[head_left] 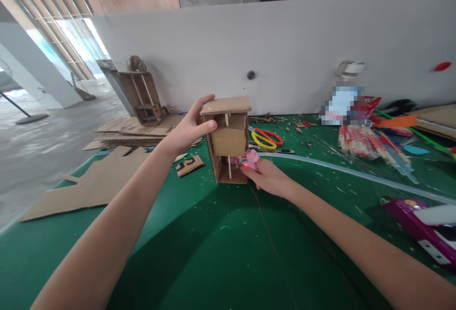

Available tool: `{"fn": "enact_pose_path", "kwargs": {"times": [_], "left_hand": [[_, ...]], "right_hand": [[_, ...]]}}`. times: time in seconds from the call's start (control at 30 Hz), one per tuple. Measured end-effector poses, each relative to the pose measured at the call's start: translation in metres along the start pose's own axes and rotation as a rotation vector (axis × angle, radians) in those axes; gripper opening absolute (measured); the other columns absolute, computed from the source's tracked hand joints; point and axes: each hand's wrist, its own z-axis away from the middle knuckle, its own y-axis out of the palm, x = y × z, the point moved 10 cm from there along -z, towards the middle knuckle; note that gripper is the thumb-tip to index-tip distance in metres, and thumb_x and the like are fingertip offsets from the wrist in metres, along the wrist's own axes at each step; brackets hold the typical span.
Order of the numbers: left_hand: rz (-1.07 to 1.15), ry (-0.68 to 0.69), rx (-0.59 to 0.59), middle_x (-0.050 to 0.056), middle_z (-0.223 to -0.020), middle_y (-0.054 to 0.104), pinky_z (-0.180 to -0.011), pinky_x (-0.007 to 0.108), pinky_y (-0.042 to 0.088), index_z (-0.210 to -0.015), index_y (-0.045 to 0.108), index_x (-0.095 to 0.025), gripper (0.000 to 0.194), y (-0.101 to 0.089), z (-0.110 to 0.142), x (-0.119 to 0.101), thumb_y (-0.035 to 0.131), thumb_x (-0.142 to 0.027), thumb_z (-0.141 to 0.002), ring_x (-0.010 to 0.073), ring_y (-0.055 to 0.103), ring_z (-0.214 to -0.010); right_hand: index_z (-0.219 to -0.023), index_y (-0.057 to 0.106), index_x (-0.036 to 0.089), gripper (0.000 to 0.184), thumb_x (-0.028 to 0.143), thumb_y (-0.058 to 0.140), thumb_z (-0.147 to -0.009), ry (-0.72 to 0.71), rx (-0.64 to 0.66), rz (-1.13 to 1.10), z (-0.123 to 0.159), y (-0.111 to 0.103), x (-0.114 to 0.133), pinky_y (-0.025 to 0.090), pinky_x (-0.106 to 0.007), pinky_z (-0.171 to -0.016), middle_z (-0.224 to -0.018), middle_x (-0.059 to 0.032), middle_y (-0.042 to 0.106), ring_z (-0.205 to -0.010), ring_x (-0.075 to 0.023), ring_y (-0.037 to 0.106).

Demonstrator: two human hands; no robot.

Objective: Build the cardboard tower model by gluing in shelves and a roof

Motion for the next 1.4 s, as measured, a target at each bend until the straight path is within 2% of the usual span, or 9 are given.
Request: {"fn": "enact_pose_path", "kwargs": {"times": [0.13, 0.23, 0.37, 0.6, 0.77, 0.87, 0.97, 1.13, 1.4], "left_hand": [[0.000, -0.004, 0.011, 0.014, -0.139, 0.049, -0.103, 0.044, 0.043, -0.144, 0.030, -0.024, 0.096, 0.003, 0.000, -0.001, 0.073, -0.063, -0.067, 0.0322, 0.050, -0.125], [0.010, 0.004, 0.020, 0.015, -0.142, 0.046, -0.105, 0.044, 0.041, -0.144, 0.030, -0.022, 0.097, 0.006, 0.000, -0.003, 0.074, -0.062, -0.067, 0.0333, 0.047, -0.129], [0.000, 0.015, 0.042, 0.013, -0.143, 0.045, -0.107, 0.043, 0.040, -0.144, 0.031, -0.026, 0.093, 0.007, 0.000, -0.003, 0.073, -0.061, -0.069, 0.0332, 0.043, -0.133], [-0.025, 0.013, 0.032, 0.013, -0.140, 0.047, -0.105, 0.043, 0.040, -0.144, 0.031, -0.026, 0.094, 0.005, 0.000, -0.002, 0.072, -0.063, -0.068, 0.0332, 0.046, -0.130], [-0.018, 0.010, 0.017, 0.012, -0.137, 0.050, -0.104, 0.043, 0.041, -0.142, 0.034, -0.027, 0.092, 0.003, 0.000, -0.002, 0.073, -0.063, -0.067, 0.0323, 0.048, -0.127], [0.004, 0.000, 0.010, 0.012, -0.137, 0.050, -0.103, 0.044, 0.043, -0.142, 0.033, -0.026, 0.094, 0.002, 0.000, -0.002, 0.074, -0.063, -0.066, 0.0333, 0.048, -0.127], [0.001, 0.000, 0.021, 0.014, -0.140, 0.047, -0.103, 0.045, 0.044, -0.143, 0.032, -0.025, 0.094, 0.002, 0.001, -0.003, 0.073, -0.063, -0.067, 0.0348, 0.047, -0.128], [0.005, 0.013, 0.042, 0.012, -0.143, 0.045, -0.102, 0.045, 0.045, -0.142, 0.032, -0.027, 0.090, 0.004, 0.002, -0.004, 0.070, -0.064, -0.069, 0.0356, 0.047, -0.129], [0.029, 0.020, 0.050, 0.013, -0.144, 0.045, -0.105, 0.047, 0.042, -0.142, 0.035, -0.026, 0.094, 0.007, 0.002, -0.006, 0.074, -0.063, -0.065, 0.0355, 0.045, -0.130]], "right_hand": [[-0.058, 0.044, 0.022, 0.042, 0.044, 0.043, -0.093, -0.011, -0.002, 0.065, -0.001, 0.000, 0.001, 0.038, -0.028, -0.051, -0.049, -0.0005, 0.052, -0.046, -0.0138, 0.053], [-0.060, 0.044, 0.021, 0.040, 0.044, 0.043, -0.093, -0.001, -0.001, 0.084, -0.002, 0.000, 0.001, 0.036, -0.028, -0.050, -0.053, -0.0010, 0.054, -0.047, -0.0141, 0.052], [-0.063, 0.044, 0.022, 0.037, 0.043, 0.044, -0.093, -0.011, -0.014, 0.102, -0.002, 0.000, 0.005, 0.035, -0.028, -0.051, -0.054, -0.0014, 0.053, -0.049, -0.0149, 0.051], [-0.078, 0.052, 0.020, 0.027, 0.040, 0.043, -0.094, -0.082, -0.063, 0.147, -0.002, -0.002, 0.013, 0.039, -0.029, -0.063, -0.080, -0.0081, 0.064, -0.072, -0.0201, 0.058], [-0.072, 0.048, 0.021, 0.031, 0.042, 0.043, -0.093, -0.047, -0.062, 0.143, 0.000, -0.002, 0.010, 0.037, -0.028, -0.056, -0.066, -0.0045, 0.059, -0.059, -0.0176, 0.054], [-0.068, 0.049, 0.021, 0.032, 0.042, 0.046, -0.092, 0.004, -0.032, 0.058, 0.003, -0.002, 0.006, 0.036, -0.027, -0.051, -0.052, -0.0003, 0.052, -0.049, -0.0154, 0.051], [-0.070, 0.055, 0.020, 0.030, 0.041, 0.047, -0.091, 0.045, 0.010, -0.052, 0.006, -0.001, 0.003, 0.038, -0.026, -0.048, -0.047, 0.0017, 0.050, -0.045, -0.0137, 0.050], [-0.070, 0.057, 0.019, 0.034, 0.044, 0.048, -0.091, 0.071, 0.037, -0.100, 0.007, 0.000, 0.000, 0.037, -0.025, -0.045, -0.044, 0.0014, 0.051, -0.042, -0.0131, 0.050], [-0.047, 0.042, 0.022, 0.052, 0.047, 0.045, -0.093, 0.033, 0.062, -0.024, 0.002, 0.001, 0.004, 0.039, -0.027, -0.047, -0.042, -0.0027, 0.053, -0.040, -0.0121, 0.050]]}}
